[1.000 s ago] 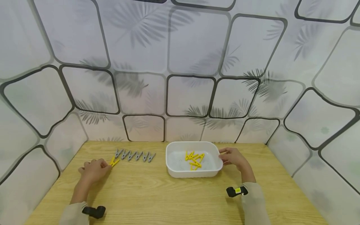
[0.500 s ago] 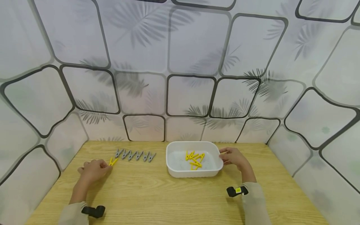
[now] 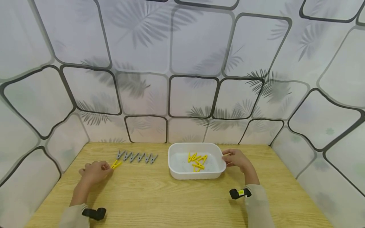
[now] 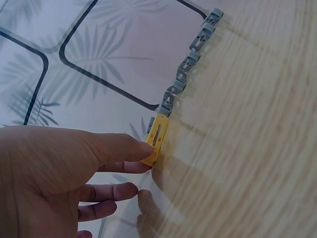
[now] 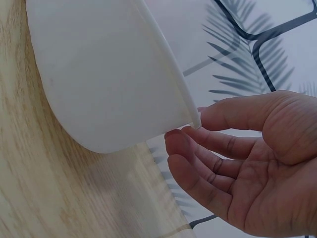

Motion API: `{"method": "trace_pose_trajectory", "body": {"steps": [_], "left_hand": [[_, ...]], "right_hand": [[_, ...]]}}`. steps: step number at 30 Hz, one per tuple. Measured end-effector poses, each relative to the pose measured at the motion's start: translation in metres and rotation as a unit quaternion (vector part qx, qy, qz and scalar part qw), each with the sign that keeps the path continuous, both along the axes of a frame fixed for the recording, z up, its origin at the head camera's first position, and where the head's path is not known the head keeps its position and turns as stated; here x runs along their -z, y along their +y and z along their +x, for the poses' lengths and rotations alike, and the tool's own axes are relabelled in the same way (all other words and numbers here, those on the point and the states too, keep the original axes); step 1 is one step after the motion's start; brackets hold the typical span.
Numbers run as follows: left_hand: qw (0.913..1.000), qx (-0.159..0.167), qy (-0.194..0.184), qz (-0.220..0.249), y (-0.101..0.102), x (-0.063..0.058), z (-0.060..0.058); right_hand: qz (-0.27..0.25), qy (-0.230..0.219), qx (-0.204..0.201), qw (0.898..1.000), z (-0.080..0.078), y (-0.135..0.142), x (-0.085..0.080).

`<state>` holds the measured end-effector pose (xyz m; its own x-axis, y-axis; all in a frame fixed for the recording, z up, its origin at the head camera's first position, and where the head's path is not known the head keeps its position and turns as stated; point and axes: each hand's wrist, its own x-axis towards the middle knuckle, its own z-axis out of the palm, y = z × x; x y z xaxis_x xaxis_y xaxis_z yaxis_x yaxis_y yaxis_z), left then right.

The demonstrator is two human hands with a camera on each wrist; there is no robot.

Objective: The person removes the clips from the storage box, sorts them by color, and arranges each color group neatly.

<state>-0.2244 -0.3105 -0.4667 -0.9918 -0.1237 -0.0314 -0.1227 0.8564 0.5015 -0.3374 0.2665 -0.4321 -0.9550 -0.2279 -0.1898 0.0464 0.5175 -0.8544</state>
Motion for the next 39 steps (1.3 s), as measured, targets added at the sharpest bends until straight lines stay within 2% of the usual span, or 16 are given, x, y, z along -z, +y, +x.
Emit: {"method": "trace_pose_trajectory", "body": {"steps": [8,24,33,39], "left_hand": [[1.0000,0.007,-0.002,-0.003,0.0000,-0.0021,0.0007],[1.0000,0.002,-0.008,-0.004,-0.0018,-0.0035,0.0012],[0.9996,-0.005,0.019,-0.021,0.0014,-0.0015,0.0005],[0.9989,-0.011,0.036,-0.027,0.0046,-0.0024,0.0010]], "right_hand": [[-0.004,-0.003,0.008,1.000,0.0016,-0.0015,0.0000],[-0.010,-0.004,0.011,1.000,0.0016,-0.0022,0.0012],[-0.008,0.004,0.001,1.000,0.0044,-0.0029,0.0004],[-0.004,0.003,-0.001,1.000,0.0010,-0.0012,0.0015]]}}
